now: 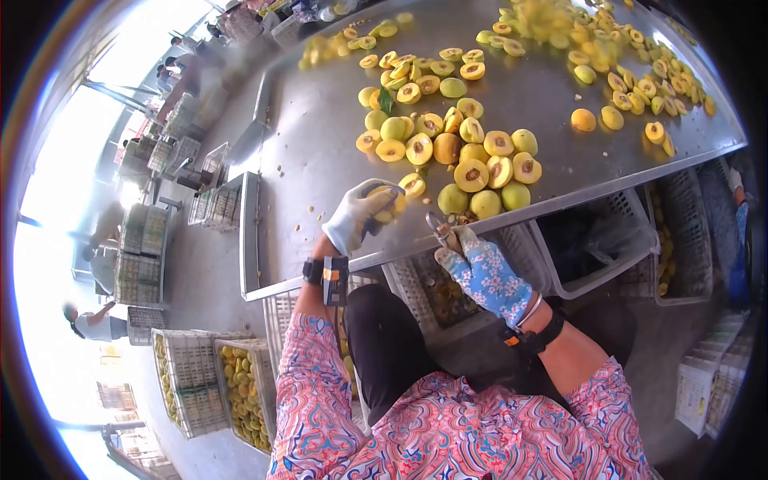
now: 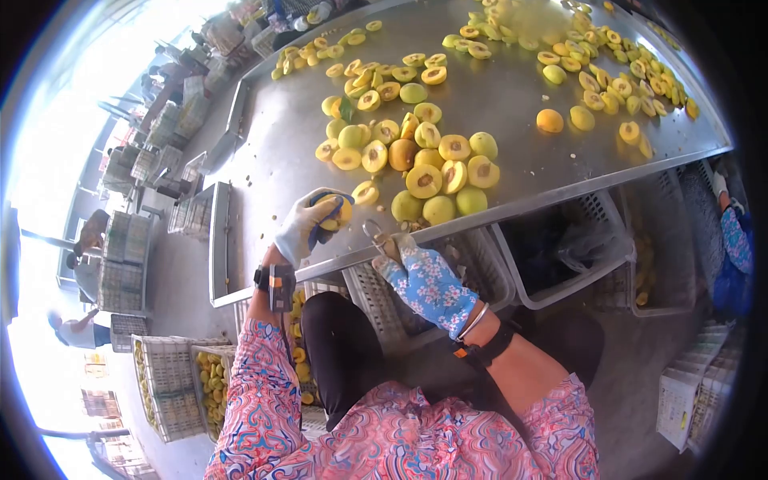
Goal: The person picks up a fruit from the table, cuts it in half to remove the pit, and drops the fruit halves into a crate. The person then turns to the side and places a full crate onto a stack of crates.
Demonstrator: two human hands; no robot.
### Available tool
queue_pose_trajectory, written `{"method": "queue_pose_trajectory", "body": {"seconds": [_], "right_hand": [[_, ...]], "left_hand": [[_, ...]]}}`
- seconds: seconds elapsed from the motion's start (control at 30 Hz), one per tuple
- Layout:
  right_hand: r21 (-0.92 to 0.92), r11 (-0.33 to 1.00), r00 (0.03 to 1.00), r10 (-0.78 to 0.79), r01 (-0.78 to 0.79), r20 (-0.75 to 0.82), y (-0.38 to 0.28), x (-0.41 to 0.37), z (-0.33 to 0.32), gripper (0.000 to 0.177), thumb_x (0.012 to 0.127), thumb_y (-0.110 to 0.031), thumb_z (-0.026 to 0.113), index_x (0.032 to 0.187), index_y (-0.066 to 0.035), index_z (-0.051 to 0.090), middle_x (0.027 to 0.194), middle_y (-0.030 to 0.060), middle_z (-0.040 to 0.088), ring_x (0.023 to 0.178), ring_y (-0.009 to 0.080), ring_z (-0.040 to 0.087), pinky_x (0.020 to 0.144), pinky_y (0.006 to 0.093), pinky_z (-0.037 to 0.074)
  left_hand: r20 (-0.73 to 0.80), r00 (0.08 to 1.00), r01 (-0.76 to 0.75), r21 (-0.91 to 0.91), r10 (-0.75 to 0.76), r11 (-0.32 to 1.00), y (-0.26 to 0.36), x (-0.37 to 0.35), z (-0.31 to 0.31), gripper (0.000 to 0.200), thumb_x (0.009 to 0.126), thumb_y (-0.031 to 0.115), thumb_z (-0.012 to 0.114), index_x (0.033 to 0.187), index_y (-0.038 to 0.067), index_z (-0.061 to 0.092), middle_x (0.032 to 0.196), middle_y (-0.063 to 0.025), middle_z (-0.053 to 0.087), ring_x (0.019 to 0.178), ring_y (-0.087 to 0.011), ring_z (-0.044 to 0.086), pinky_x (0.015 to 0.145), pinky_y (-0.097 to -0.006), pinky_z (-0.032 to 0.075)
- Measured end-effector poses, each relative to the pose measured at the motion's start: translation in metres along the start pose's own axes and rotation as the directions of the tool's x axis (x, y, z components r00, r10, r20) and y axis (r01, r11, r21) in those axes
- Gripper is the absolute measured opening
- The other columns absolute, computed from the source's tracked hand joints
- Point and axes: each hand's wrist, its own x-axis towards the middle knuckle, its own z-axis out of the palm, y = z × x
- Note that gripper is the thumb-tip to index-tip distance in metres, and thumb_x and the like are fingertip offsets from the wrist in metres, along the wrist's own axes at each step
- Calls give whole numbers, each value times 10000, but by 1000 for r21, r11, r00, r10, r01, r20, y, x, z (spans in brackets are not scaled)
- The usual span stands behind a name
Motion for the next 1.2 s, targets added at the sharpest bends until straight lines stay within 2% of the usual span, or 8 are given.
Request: {"method": "queue_pose_trajectory", "body": {"seconds": [0.13, 0.27, 0.4, 0.6, 0.7, 0.87, 1.03, 1.2], "right_hand": [[-152, 980, 989, -138, 128, -57, -9, 1, 12, 313, 922, -262, 613, 1067, 11, 562, 730, 234, 631, 698, 410, 626, 606, 490, 490], [-334, 930, 989, -143, 151, 48, -25, -11, 11, 302, 921, -266, 604, 1032, 9, 544, 666, 203, 622, 608, 395, 621, 531, 488, 484], [-344, 923, 983, -142, 174, 116, -26, -14, 8, 292, 922, -263, 600, 1022, 4, 538, 652, 196, 620, 600, 393, 621, 523, 482, 488], [-384, 897, 970, -153, 217, 192, -34, -17, 2, 265, 910, -238, 596, 1017, 0, 546, 675, 192, 626, 619, 379, 631, 531, 459, 503], [-384, 892, 957, -150, 240, 250, -28, -22, 1, 256, 907, -232, 586, 1005, 3, 554, 687, 186, 631, 631, 374, 635, 538, 449, 509], [-392, 889, 939, -103, 235, 328, -19, -28, 2, 259, 917, -233, 564, 995, 13, 557, 695, 189, 633, 656, 376, 639, 556, 455, 511], [-274, 957, 979, -42, 97, 198, -26, -23, 1, 270, 936, -220, 541, 1008, 41, 539, 705, 213, 634, 675, 408, 630, 573, 482, 499], [-12, 996, 963, 91, -90, 253, -20, -30, 13, 271, 970, -235, 541, 1095, 6, 541, 757, 177, 648, 613, 353, 620, 548, 433, 480]], "left_hand": [[140, 980, -57, -491, 143, 869, -17, -26, 40, 567, 967, 527, 493, 1176, 9, 583, 1018, -126, 659, 832, -178, 642, 642, -283, 534], [193, 957, -85, -522, 215, 848, -35, -35, 56, 792, 911, 709, 365, 1159, -13, 574, 1073, -145, 650, 938, -214, 642, 805, -323, 540], [111, 984, -61, -518, 138, 853, -34, -49, 64, 846, 873, 760, 380, 1088, -23, 620, 954, -117, 663, 828, -182, 633, 706, -308, 548], [84, 990, 138, -609, -110, 781, -26, -62, 67, 784, 886, 733, 416, 1060, -3, 624, 949, -133, 671, 784, -207, 669, 620, -316, 565], [228, 973, 178, -611, -44, 771, -44, -50, 55, 751, 887, 726, 424, 1066, 20, 610, 943, -130, 671, 781, -205, 678, 588, -308, 565], [163, 983, 144, -405, -84, 903, -45, -39, 57, 877, 880, 769, 336, 1103, -29, 621, 927, -162, 681, 782, -212, 672, 644, -280, 554], [-18, 942, -280, -591, 335, 757, -31, -59, 90, 807, 928, 692, 361, 1298, -15, 484, 1080, -181, 644, 868, -244, 664, 741, -304, 554], [-204, 947, -322, -582, 249, 747, -55, -63, 108, 633, 963, 543, 481, 1227, -30, 534, 960, -160, 653, 802, -226, 664, 688, -326, 568]]}}
